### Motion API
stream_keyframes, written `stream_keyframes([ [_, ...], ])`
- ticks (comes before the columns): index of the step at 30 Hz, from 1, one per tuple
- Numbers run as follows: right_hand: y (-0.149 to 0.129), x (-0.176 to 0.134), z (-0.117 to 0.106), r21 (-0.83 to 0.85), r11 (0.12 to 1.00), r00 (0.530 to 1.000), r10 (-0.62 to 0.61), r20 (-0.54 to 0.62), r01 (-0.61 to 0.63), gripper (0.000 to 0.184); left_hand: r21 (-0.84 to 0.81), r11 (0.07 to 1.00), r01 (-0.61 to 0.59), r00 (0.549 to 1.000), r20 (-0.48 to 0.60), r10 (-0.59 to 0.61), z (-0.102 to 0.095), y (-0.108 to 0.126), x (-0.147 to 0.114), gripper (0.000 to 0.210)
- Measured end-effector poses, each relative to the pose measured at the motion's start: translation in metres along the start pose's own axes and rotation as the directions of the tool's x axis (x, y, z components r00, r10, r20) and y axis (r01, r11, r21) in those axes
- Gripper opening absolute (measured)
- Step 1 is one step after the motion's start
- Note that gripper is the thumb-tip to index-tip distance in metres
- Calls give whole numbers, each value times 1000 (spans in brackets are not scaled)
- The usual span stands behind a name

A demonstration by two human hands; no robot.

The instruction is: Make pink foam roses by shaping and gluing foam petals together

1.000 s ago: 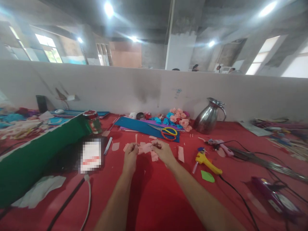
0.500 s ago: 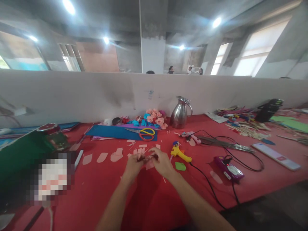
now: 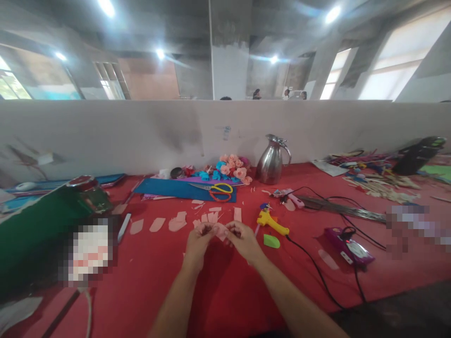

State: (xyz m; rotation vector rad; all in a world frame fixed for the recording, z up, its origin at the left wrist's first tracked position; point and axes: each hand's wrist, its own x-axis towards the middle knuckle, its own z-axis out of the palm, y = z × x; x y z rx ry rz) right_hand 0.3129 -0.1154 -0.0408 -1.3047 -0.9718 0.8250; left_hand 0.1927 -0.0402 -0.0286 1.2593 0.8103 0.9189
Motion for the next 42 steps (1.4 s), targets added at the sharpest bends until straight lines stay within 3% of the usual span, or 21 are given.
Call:
stream_keyframes([
  [8, 1, 0, -5, -163, 979, 988, -138, -71, 125, 18, 98, 995, -7, 990, 144, -8, 2, 0, -2, 17],
  [18, -5, -4, -11, -202, 975, 976, -124, -176, 87, 33, 85, 996, 19, 999, 43, -23, 0, 4, -1, 23],
  [22, -18, -6, -39, -351, 933, 944, -184, -273, 80, 33, 78, 996, 38, 999, -9, -38, -4, 8, -1, 24],
  [24, -23, -8, -64, -527, 849, 927, -227, -298, 39, 26, 90, 993, 79, 997, -1, -80, -5, 9, -1, 25],
  [27, -27, -13, -100, -847, 518, 929, -239, -281, -123, 34, 120, 983, 136, 990, 31, -140, -3, 11, -2, 28],
  [30, -23, -16, -119, -934, 216, 948, -83, -306, -283, 46, 130, 980, 153, 986, 49, -160, 1, 11, -4, 27],
  [33, -15, -14, -123, -956, 105, 961, 30, -274, -275, 43, 147, 978, 147, 986, 50, -156, 3, 10, -6, 23],
  [38, -8, -4, -124, -944, 160, 957, 64, -283, -290, 46, 225, 970, 88, 990, 88, -111, 3, 5, -5, 14],
  [42, -16, -10, -127, -891, 303, 938, 39, -344, -339, 44, 350, 935, 53, 990, 107, -96, 2, 3, -4, 10],
])
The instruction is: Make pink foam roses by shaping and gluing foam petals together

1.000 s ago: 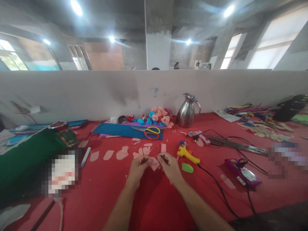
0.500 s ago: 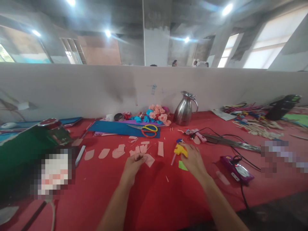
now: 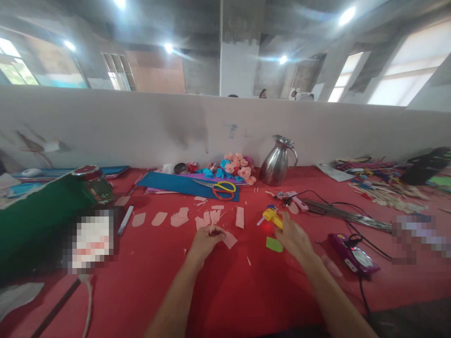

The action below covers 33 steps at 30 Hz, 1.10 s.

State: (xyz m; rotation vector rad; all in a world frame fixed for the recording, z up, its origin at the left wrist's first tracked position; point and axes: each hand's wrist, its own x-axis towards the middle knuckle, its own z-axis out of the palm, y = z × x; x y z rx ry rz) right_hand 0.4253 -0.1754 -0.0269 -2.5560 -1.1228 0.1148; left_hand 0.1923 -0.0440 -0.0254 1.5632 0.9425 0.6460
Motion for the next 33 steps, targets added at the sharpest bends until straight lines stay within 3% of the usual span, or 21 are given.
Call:
stream_keyframes([
  [2, 0, -9, -6, 202, 979, 999, -33, -7, 34, 37, 47, 999, 7, 1000, -6, -6, 0, -2, 1, 10],
  [5, -3, -29, -13, 492, 864, 986, -157, 54, 111, 32, 60, 998, -18, 1000, -13, 19, 3, -8, 4, 12],
  [10, -16, -65, -19, 726, 687, 903, -291, 316, -33, 43, 115, 991, -66, 996, -58, 73, 8, -20, 11, 14],
  [13, -24, -78, -19, 768, 638, 854, -362, 373, -65, 44, 181, 980, -77, 995, -51, 88, 9, -25, 14, 14],
  [16, -32, -81, -15, 759, 647, 830, -381, 407, -75, 45, 254, 961, -112, 991, -42, 127, 9, -27, 14, 10],
  [23, -39, -80, 0, 759, 639, 809, -377, 451, -125, 42, 326, 938, -120, 989, -44, 141, 8, -24, 12, 9],
  [33, -43, -80, -2, 758, 644, 799, -398, 451, -107, 41, 345, 928, -141, 989, 2, 149, 7, -23, 12, 13],
])
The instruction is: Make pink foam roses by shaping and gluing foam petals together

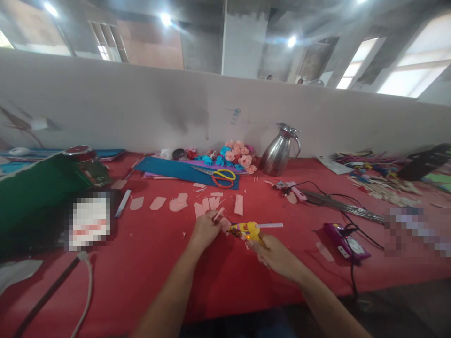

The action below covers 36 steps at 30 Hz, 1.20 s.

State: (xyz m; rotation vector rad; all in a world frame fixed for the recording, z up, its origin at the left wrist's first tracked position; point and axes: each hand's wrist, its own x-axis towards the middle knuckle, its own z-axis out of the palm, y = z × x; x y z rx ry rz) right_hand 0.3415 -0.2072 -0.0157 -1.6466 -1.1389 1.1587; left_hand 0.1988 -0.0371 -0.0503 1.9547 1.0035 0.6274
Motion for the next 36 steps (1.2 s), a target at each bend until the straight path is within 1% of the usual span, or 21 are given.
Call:
stream_keyframes([
  [2, 0, 1, 0, -13, 1000, 1000, -11, -4, 11, 38, 17, 1000, -14, 1000, 14, 14, 0, 0, 0, 13],
  [6, -3, 2, -1, -51, 998, 1000, -27, -2, 26, 36, 22, 999, -25, 1000, 7, 25, 0, 1, 0, 12],
  [10, -5, 3, -3, -62, 998, 1000, -10, 2, 10, 38, 23, 1000, -13, 1000, 7, 12, 0, 3, -1, 12],
  [14, -5, 3, -6, -81, 997, 999, -1, -38, -2, 41, 37, 999, 2, 1000, 2, -2, -2, 5, -2, 17],
  [18, -5, 1, -6, -91, 996, 999, -2, -35, -1, 43, 41, 999, 25, 1000, -8, -25, -3, 7, -2, 13],
  [24, -7, 2, -3, -176, 984, 999, -16, -34, 10, 43, -41, 999, -3, 1000, -7, 3, -1, 3, -1, 12],
  [27, -8, 3, -4, -200, 980, 999, -21, -49, 11, 43, -47, 999, -7, 1000, -12, 7, -1, 1, -1, 14],
  [33, -10, 3, -7, -224, 974, 995, -49, -89, 28, 45, -103, 995, 4, 1000, -1, -4, -2, 8, -4, 16],
  [36, -11, 4, -7, -221, 975, 995, -54, -89, 33, 46, -123, 992, 5, 1000, 2, -4, -3, 12, -6, 14],
])
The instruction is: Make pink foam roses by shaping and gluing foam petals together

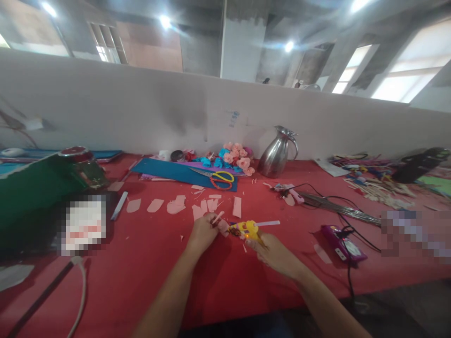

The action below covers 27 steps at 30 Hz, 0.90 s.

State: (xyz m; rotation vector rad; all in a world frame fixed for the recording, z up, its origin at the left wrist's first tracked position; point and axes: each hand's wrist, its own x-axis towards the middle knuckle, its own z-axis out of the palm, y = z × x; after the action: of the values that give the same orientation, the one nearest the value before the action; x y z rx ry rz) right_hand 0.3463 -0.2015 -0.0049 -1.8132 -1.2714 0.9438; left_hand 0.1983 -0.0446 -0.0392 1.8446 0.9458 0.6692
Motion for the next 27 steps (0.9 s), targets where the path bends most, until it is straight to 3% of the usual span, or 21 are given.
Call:
stream_keyframes([
  [8, 6, 3, -3, -54, 999, 999, 4, -32, -6, 47, 31, 999, 36, 999, -18, -35, -1, 4, 0, 13],
  [15, 0, 0, -5, -116, 978, 984, -179, -23, 175, 39, 90, 996, 22, 1000, -4, -22, -1, 0, 2, 10],
  [20, 6, -7, -3, -323, 934, 987, -163, -10, 151, 30, 88, 996, 11, 1000, -8, -10, -2, 2, 1, 6],
  [24, 11, -10, -9, -424, 894, 990, -120, 80, 142, 30, 89, 996, 1, 1000, -12, 0, -2, 2, 1, 6],
  [27, 11, -10, -18, -569, 797, 979, -142, 148, 202, 30, 89, 996, 2, 1000, -10, -2, -2, 0, 1, 4],
])
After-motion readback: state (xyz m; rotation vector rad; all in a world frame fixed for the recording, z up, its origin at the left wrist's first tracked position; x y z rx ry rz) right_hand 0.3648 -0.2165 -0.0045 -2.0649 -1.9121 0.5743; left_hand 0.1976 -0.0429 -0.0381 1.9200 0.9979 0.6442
